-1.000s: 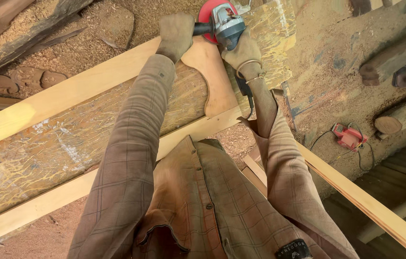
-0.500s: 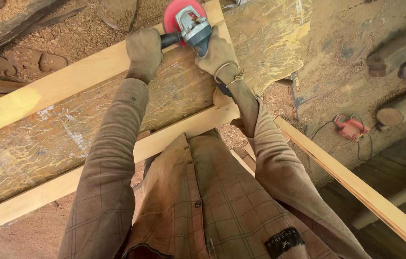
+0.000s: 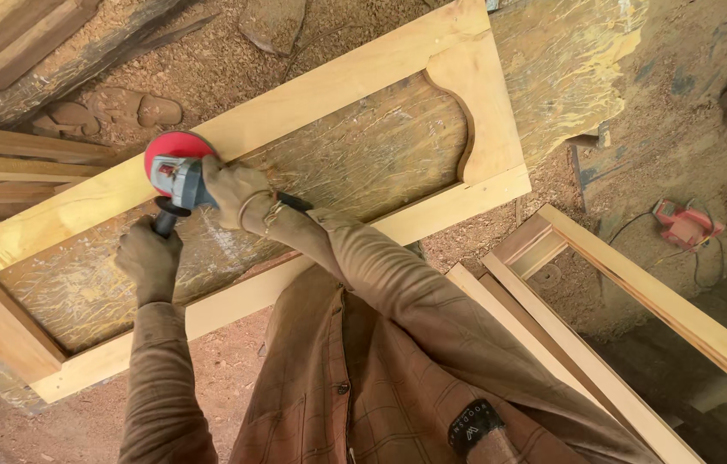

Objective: The person uses an angle grinder with a sanding disc to smooth the surface of a wooden frame. They move the tool along the edges and flat surfaces of the frame, generating sawdust.

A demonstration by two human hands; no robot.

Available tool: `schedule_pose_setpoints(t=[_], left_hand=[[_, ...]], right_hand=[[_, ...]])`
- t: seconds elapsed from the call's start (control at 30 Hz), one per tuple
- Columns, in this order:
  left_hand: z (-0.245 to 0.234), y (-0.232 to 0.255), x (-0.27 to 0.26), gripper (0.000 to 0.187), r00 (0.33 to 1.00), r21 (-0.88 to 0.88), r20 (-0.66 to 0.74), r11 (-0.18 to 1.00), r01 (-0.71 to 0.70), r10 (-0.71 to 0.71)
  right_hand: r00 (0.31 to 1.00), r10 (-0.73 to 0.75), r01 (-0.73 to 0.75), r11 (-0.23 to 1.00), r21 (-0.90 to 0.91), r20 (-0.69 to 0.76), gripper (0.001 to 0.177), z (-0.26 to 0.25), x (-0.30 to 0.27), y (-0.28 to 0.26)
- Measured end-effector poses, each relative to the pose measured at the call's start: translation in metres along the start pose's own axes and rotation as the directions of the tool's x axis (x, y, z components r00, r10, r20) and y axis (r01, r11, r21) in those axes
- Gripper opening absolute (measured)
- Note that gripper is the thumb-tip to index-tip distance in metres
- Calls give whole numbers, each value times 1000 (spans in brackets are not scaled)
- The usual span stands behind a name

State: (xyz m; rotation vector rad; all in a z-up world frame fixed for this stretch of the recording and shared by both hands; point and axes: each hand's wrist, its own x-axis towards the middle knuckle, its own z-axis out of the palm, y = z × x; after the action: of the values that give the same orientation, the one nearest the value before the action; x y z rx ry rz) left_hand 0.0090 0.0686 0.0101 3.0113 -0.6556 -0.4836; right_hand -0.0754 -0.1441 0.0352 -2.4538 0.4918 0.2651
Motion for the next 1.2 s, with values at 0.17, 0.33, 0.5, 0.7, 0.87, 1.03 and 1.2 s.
schedule_pose_setpoints(t=[0.17,0.33,0.5,0.7,0.87,1.03,1.2], left_hand=[[-15,-59,-26,15,987,-55,-45,987,150,-152],[-1,-26,-31,14,995,-91,-28,992,92,-95],[2,122,6,15,994,-57,50,994,-90,93],[13,323,39,27,885,-101,143,896,-433,444],[37,469,69,12,764,-71,74,768,-637,641],[34,546,107,30,634,-132,-99,621,-772,767],[12,539,140,22,646,-51,-193,649,-759,739]], right_hand=[[990,-137,138,988,-66,29,70,20,31,-62],[995,-69,77,991,-112,70,72,-6,-11,-33],[996,89,-84,981,-174,22,74,-96,-60,72],[932,351,-359,927,-109,-87,79,-174,-118,234],[865,440,-471,878,-86,-244,87,-220,-144,356],[831,424,-474,878,-60,-361,75,-268,-136,400],[810,413,-461,887,-17,-417,89,-278,-116,392]])
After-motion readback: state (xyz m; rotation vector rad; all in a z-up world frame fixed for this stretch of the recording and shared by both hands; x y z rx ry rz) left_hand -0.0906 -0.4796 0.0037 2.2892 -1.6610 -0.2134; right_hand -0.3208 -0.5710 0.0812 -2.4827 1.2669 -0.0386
